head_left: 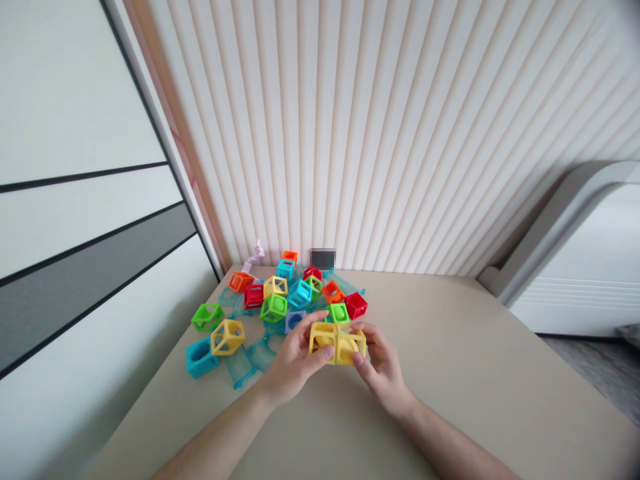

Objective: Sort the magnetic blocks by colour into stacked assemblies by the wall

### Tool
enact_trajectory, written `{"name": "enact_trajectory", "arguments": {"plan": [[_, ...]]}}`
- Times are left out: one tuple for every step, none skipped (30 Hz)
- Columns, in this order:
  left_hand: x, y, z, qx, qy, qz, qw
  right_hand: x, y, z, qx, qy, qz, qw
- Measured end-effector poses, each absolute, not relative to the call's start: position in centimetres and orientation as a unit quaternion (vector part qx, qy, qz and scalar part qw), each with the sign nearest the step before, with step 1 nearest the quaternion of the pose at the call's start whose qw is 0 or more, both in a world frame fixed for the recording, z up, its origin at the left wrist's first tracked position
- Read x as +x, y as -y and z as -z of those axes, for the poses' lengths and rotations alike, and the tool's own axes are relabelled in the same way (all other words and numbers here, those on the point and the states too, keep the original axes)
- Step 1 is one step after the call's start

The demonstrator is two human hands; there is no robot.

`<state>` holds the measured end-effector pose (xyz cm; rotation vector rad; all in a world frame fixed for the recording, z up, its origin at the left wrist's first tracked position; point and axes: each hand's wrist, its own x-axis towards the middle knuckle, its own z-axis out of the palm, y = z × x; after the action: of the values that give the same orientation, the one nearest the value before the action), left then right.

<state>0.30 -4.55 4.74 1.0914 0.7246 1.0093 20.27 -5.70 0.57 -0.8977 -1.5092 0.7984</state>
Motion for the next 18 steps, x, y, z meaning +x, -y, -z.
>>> {"name": "enact_trajectory", "arguments": {"plan": [[0.2, 4.6, -4.7, 0.486, -0.32, -0.444, 0.681, 20.2, 5.6, -0.5, -0.381, 0.632, -0.346, 0.58], [0.2, 4.6, -4.7, 0.489, -0.319, -0.435, 0.686, 20.2, 5.4, -0.6, -0.383, 0.612, -0.351, 0.597], [0.1, 4.6, -4.6, 0.492, -0.317, -0.426, 0.69, 20.2, 5.1, -0.7, -0.386, 0.582, -0.352, 0.623], [0.1, 4.7, -4.4, 0.495, -0.316, -0.417, 0.693, 20.2, 4.8, -0.9, -0.39, 0.547, -0.348, 0.654], [0.1, 4.7, -4.3, 0.499, -0.315, -0.408, 0.697, 20.3, 4.5, -1.2, -0.393, 0.511, -0.34, 0.684], [0.1, 4.8, -4.1, 0.502, -0.311, -0.4, 0.701, 20.4, 4.2, -1.4, -0.395, 0.483, -0.331, 0.708], [0.2, 4.9, -3.9, 0.504, -0.306, -0.394, 0.705, 20.5, 4.1, -1.7, -0.396, 0.469, -0.325, 0.719], [0.4, 5.0, -3.7, 0.505, -0.3, -0.392, 0.709, 20.6, 4.0, -1.9, -0.395, 0.471, -0.324, 0.719], [0.5, 5.1, -3.5, 0.506, -0.294, -0.389, 0.712, 20.6, 4.1, -1.9, -0.393, 0.484, -0.328, 0.71], [0.7, 5.2, -3.3, 0.507, -0.289, -0.386, 0.714, 20.6, 4.2, -1.9, -0.391, 0.502, -0.336, 0.695], [0.9, 5.2, -3.2, 0.509, -0.285, -0.384, 0.716, 20.5, 4.5, -1.7, -0.387, 0.521, -0.346, 0.677], [1.0, 5.3, -3.1, 0.511, -0.283, -0.383, 0.716, 20.4, 4.7, -1.4, -0.383, 0.541, -0.355, 0.659], [1.1, 5.3, -3.0, 0.512, -0.282, -0.383, 0.715, 20.3, 5.0, -1.1, -0.38, 0.558, -0.364, 0.642], [1.1, 5.3, -3.0, 0.514, -0.283, -0.383, 0.714, 20.2, 5.2, -0.8, -0.377, 0.572, -0.37, 0.628], [1.2, 5.3, -2.9, 0.516, -0.284, -0.382, 0.712, 20.1, 5.3, -0.5, -0.375, 0.582, -0.374, 0.618], [1.1, 5.3, -3.0, 0.517, -0.286, -0.382, 0.71, 20.1, 5.4, -0.2, -0.374, 0.587, -0.376, 0.612], [1.1, 5.3, -3.0, 0.517, -0.29, -0.383, 0.709, 20.1, 5.4, -0.1, -0.373, 0.59, -0.375, 0.61], [1.0, 5.3, -3.1, 0.513, -0.293, -0.385, 0.708, 20.1, 5.4, -0.1, -0.374, 0.59, -0.373, 0.611]]}}
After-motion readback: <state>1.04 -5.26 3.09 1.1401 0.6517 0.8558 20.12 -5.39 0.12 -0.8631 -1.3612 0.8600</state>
